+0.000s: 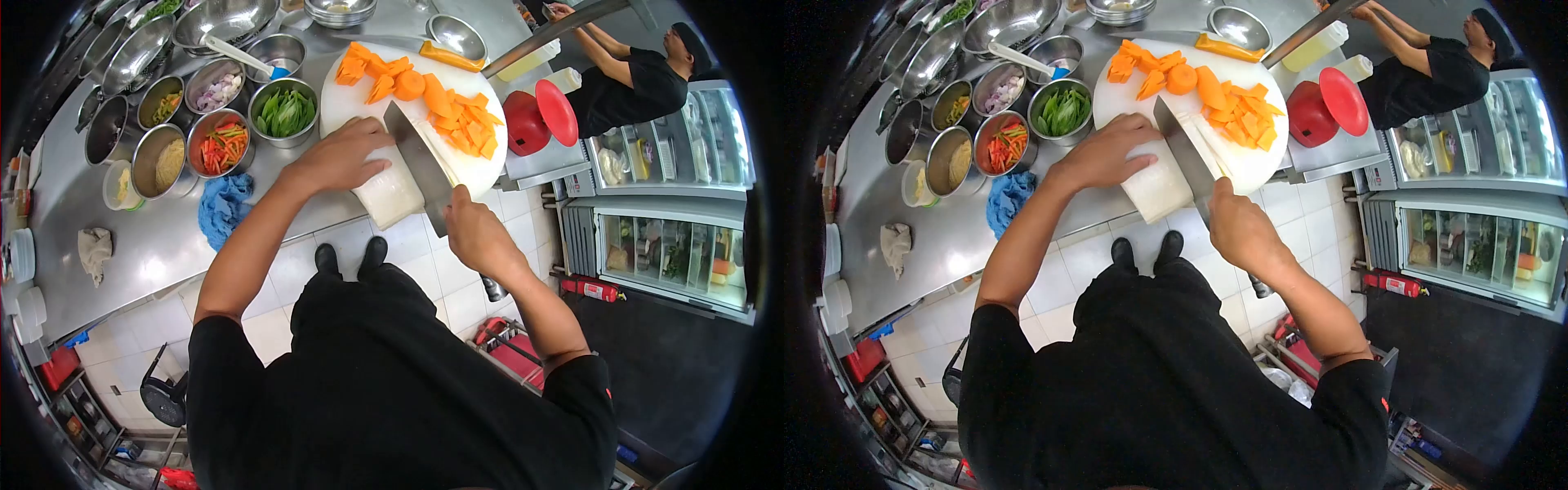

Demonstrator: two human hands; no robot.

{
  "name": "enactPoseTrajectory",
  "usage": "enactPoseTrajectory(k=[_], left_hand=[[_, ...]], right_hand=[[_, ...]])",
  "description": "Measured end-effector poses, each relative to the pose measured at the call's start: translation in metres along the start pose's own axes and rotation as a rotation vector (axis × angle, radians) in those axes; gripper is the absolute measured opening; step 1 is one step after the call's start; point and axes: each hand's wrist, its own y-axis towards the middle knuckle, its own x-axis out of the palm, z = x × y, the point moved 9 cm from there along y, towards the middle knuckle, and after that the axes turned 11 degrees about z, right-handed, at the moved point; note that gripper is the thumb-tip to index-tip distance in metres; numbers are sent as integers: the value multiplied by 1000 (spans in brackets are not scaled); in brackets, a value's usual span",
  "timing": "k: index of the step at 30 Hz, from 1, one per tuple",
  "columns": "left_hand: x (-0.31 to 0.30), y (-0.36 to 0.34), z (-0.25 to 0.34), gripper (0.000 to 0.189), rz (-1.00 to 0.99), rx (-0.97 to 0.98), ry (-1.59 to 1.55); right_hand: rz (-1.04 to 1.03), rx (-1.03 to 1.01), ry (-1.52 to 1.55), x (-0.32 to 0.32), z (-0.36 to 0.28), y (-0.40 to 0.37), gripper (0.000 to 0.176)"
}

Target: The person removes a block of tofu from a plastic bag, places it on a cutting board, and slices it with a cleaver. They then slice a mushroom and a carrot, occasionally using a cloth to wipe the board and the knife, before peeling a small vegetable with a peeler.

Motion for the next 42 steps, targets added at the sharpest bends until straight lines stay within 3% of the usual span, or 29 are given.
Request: enactPoseTrajectory(k=[1,2,4,14,17,19,20,22,25,33,39,42], left_hand=[[-8,-5,2,48,3,5,12],[-22,-17,8,61,47,46,40],[-38,-31,14,91,92,107,139],[-36,-22,33,89,200,88,343],[-32,-11,37,75,164,134,299],[-30,-3,26,50,163,42,149],[-27,0,23,50,166,42,139],[-14,4,7,29,106,-72,85],[-13,1,13,25,149,43,148],[-10,2,10,19,150,96,89],[-12,8,6,18,175,106,64],[-10,4,0,25,167,76,71]], right_hand=[[50,8,21,-5,4,1,18],[53,2,28,-12,6,1,18],[-144,144,197,-16,16,3,25],[-111,-79,136,-25,21,18,27],[-46,-111,123,-19,24,18,25],[-15,-110,132,-25,24,12,24],[12,-122,144,-30,21,9,22],[36,-118,135,-39,16,-1,21],[35,-118,123,-42,6,-9,19],[-73,-90,-13,-32,-10,-2,15],[-34,-133,-13,-16,-17,14,19],[-26,16,10,2,-3,14,25]])
